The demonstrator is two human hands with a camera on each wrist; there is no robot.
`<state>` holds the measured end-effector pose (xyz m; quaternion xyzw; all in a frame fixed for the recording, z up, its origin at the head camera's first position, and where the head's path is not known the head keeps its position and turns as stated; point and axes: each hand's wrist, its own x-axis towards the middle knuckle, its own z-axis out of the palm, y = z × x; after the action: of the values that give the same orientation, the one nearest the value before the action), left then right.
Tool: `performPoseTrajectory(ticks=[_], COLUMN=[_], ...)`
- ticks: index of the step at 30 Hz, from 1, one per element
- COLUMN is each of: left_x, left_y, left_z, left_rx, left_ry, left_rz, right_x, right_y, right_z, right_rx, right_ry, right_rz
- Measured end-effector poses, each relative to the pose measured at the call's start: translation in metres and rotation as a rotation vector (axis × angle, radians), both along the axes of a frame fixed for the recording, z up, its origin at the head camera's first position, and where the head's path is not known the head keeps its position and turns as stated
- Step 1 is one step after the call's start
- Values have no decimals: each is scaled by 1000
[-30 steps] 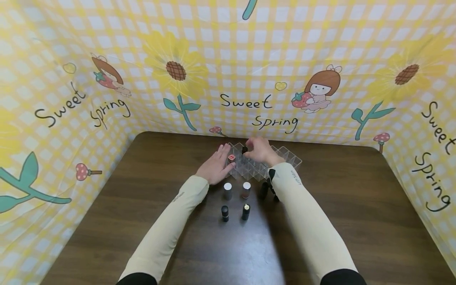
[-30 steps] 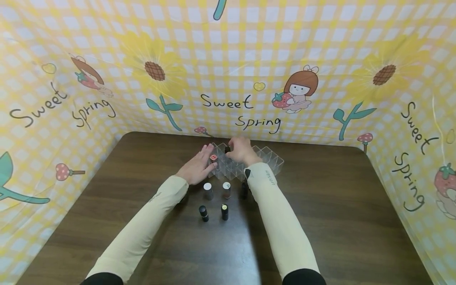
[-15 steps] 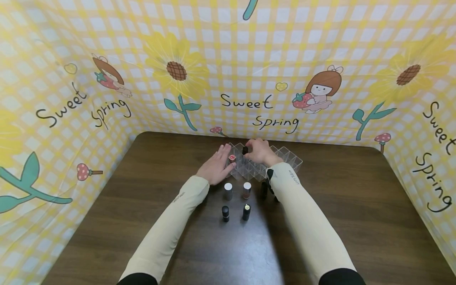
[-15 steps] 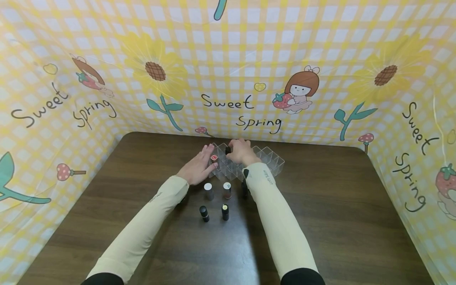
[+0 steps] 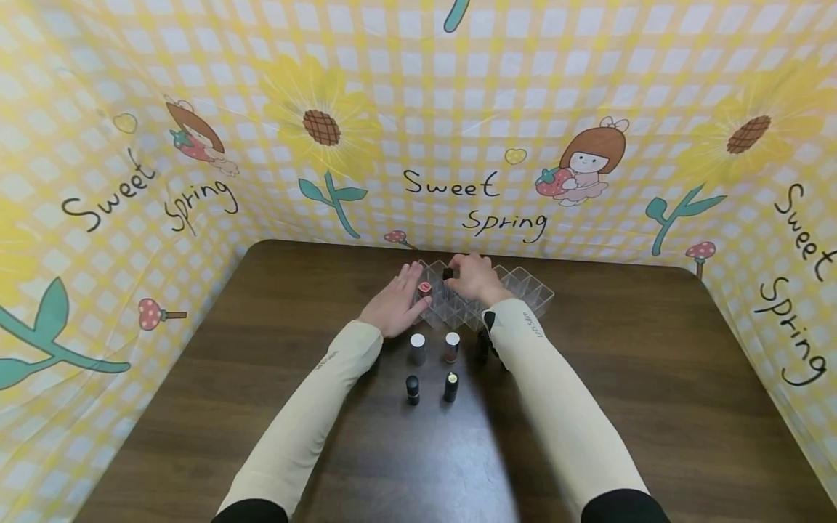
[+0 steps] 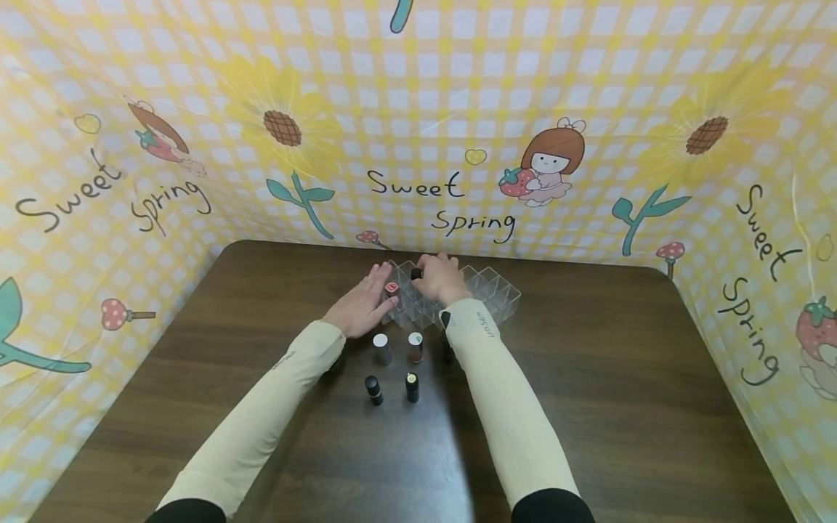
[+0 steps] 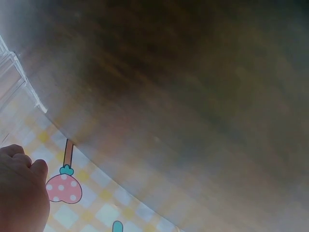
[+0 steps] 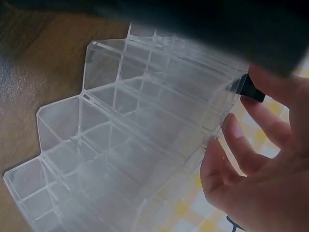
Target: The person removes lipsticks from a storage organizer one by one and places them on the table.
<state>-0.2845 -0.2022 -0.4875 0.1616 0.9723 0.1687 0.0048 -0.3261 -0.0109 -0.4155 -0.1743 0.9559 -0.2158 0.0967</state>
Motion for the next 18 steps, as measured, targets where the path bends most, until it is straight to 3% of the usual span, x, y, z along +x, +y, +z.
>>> performPoseTrajectory(ticks=[18], left_x=[-1], left_y=[1], left_z=[-1], left_rx=[-2], left_ry=[-6], left_rz=[13], right_x=[0], right_y=[-1], right_z=[-4], right_rx=[8], right_ry=[18], right_rz=[-24])
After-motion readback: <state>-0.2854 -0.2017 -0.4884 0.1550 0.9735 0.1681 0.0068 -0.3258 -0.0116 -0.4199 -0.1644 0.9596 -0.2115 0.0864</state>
